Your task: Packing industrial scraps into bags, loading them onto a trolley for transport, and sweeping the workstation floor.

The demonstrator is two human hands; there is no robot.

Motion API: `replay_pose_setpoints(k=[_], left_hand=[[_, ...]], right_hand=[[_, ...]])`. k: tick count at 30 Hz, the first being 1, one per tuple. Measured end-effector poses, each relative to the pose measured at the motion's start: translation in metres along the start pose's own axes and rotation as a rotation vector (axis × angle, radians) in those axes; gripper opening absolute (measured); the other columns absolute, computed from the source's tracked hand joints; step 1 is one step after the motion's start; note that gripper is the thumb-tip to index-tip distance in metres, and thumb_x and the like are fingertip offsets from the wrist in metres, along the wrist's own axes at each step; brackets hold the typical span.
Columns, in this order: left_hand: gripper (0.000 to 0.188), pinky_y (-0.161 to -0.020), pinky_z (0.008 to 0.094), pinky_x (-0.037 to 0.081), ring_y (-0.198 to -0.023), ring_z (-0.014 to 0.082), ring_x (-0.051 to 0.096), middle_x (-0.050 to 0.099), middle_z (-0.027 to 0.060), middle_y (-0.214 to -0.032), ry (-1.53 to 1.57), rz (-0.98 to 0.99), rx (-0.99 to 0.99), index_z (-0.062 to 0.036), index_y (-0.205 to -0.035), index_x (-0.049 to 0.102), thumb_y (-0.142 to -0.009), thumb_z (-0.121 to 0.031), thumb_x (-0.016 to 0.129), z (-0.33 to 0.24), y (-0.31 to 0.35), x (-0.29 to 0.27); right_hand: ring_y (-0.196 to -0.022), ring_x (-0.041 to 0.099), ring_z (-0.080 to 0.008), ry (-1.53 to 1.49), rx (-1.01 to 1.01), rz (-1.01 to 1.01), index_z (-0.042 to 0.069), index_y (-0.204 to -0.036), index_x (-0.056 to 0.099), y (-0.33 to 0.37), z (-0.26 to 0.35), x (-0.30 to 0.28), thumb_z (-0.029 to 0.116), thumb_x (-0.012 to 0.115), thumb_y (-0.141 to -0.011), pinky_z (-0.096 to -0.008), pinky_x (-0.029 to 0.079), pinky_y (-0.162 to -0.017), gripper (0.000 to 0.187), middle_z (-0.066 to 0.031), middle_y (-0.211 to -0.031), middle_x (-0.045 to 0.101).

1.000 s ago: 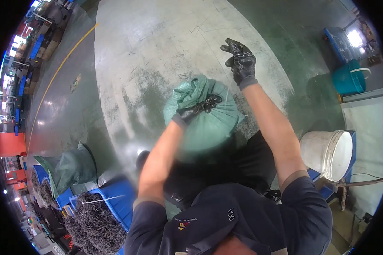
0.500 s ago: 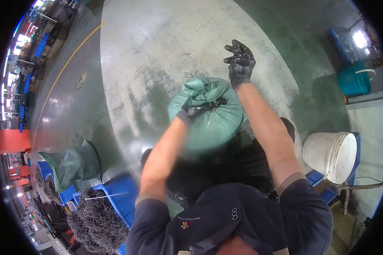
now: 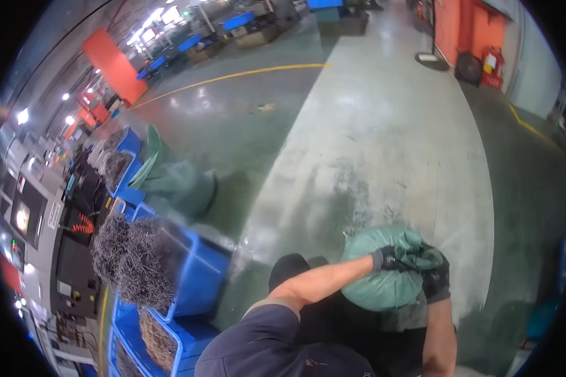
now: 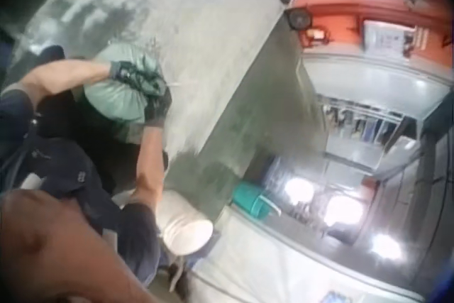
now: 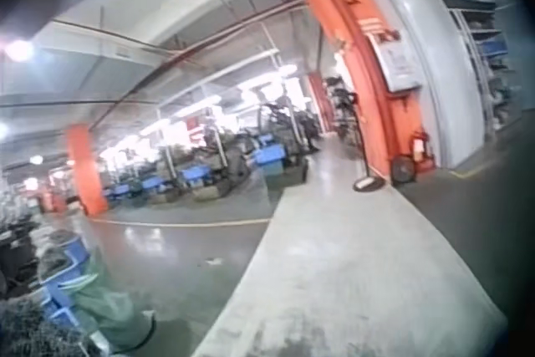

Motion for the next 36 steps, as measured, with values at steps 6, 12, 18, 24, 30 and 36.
replay_pose_setpoints(k=[6,12,18,24,30,36], left_hand=[[0.045,-0.093,0.0342,0.04,-0.108,0.0248,0.053,0.054,0.0119,-0.12,-0.288,-0.162,0.011,-0.0092,-0.123,0.05,-0.081,-0.022,0.06,0.002,0.006,-0.003],[0.027,-0.09,0.0345,0.04,-0.102,0.0232,0.053,0.057,0.0089,-0.114,0.259,-0.227,-0.356,-0.0139,-0.109,0.063,-0.085,-0.023,0.055,-0.018,-0.002,-0.015],[0.04,-0.096,0.0326,0.038,-0.112,0.0222,0.052,0.053,0.0093,-0.124,-0.004,-0.356,-0.272,-0.009,-0.126,0.05,-0.089,-0.024,0.052,0.025,0.013,0.001],[0.035,-0.097,0.0317,0.038,-0.111,0.0179,0.053,0.058,0.0065,-0.12,0.472,-0.194,-0.12,-0.0076,-0.125,0.051,-0.091,-0.014,0.047,-0.042,-0.008,-0.028],[0.041,-0.108,0.0317,0.026,-0.127,0.0202,0.036,0.035,0.0091,-0.141,0.28,-0.065,-0.247,-0.0044,-0.136,0.035,-0.096,-0.013,0.035,0.017,0.006,0.004],[0.041,-0.104,0.0329,0.035,-0.12,0.0208,0.045,0.042,0.0119,-0.135,0.507,-0.095,-0.287,0.0004,-0.133,0.037,-0.092,-0.007,0.042,-0.008,0.001,-0.006]], right_hand=[[-0.082,0.06,-0.0148,-0.254,0.019,-0.194,0.002,-0.105,0.061,0.012,-0.038,-0.005,0.023,0.048,-0.088,-0.0262,0.049,-0.069,0.03,-0.0067,-0.098,0.064],[-0.078,0.058,-0.0096,-0.832,0.422,-0.083,0.005,-0.11,0.06,0.061,-0.075,-0.022,0.029,0.047,-0.091,-0.0221,0.043,-0.056,0.033,-0.0041,-0.098,0.064],[-0.08,0.059,-0.0124,-0.809,0.405,-0.183,0.004,-0.115,0.055,0.089,-0.063,0.046,0.033,0.05,-0.09,-0.022,0.043,-0.063,0.039,-0.0046,-0.098,0.064],[-0.078,0.059,-0.0139,-0.666,0.284,-0.308,0.003,-0.111,0.056,0.065,-0.058,0.055,0.029,0.05,-0.091,-0.0249,0.047,-0.067,0.034,-0.007,-0.091,0.064],[-0.079,0.063,-0.0193,-0.475,0.223,-0.199,-0.002,-0.103,0.06,0.052,-0.066,0.053,0.029,0.05,-0.091,-0.0301,0.049,-0.07,0.036,-0.0121,-0.092,0.066],[-0.078,0.062,-0.0219,-0.508,0.119,-0.248,-0.001,-0.105,0.057,0.053,-0.072,0.05,0.021,0.05,-0.089,-0.0315,0.049,-0.071,0.028,-0.0127,-0.092,0.064]])
Point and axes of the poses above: each hand's wrist, its own y-axis away from the middle knuckle, its own x-axis out of the palm, z = x × y, the point moved 4 cm from there along -y, towards the middle knuckle
